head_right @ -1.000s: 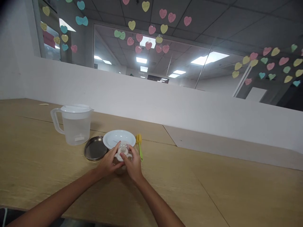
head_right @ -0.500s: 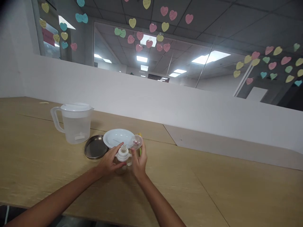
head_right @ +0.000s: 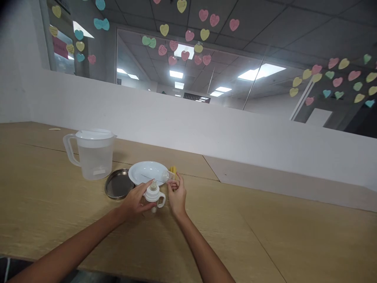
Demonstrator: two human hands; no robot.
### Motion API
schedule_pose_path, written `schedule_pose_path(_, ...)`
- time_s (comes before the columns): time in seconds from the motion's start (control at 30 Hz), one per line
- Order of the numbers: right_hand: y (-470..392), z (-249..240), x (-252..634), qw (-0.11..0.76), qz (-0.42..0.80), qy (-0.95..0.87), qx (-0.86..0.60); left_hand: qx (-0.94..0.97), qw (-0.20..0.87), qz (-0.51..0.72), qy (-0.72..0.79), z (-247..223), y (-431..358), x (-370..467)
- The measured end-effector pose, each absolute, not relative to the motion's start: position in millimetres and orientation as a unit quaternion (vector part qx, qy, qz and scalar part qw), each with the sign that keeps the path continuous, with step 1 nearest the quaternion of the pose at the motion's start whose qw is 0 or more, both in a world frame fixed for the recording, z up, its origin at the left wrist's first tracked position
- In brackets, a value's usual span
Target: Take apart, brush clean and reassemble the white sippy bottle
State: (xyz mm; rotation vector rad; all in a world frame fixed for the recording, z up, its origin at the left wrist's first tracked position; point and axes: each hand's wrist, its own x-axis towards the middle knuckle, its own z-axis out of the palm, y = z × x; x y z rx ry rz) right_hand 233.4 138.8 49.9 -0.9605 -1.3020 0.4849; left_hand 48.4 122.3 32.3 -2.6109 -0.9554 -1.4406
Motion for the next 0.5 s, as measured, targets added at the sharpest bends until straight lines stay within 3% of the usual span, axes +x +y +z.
schedule_pose_path(0.5, 119.9, 59.1, 221.6, 0.572, 0.343, -0.654, -0.358, -0.837, -0.016, -0.450, -0.310, 34.2, 120.8, 47.5)
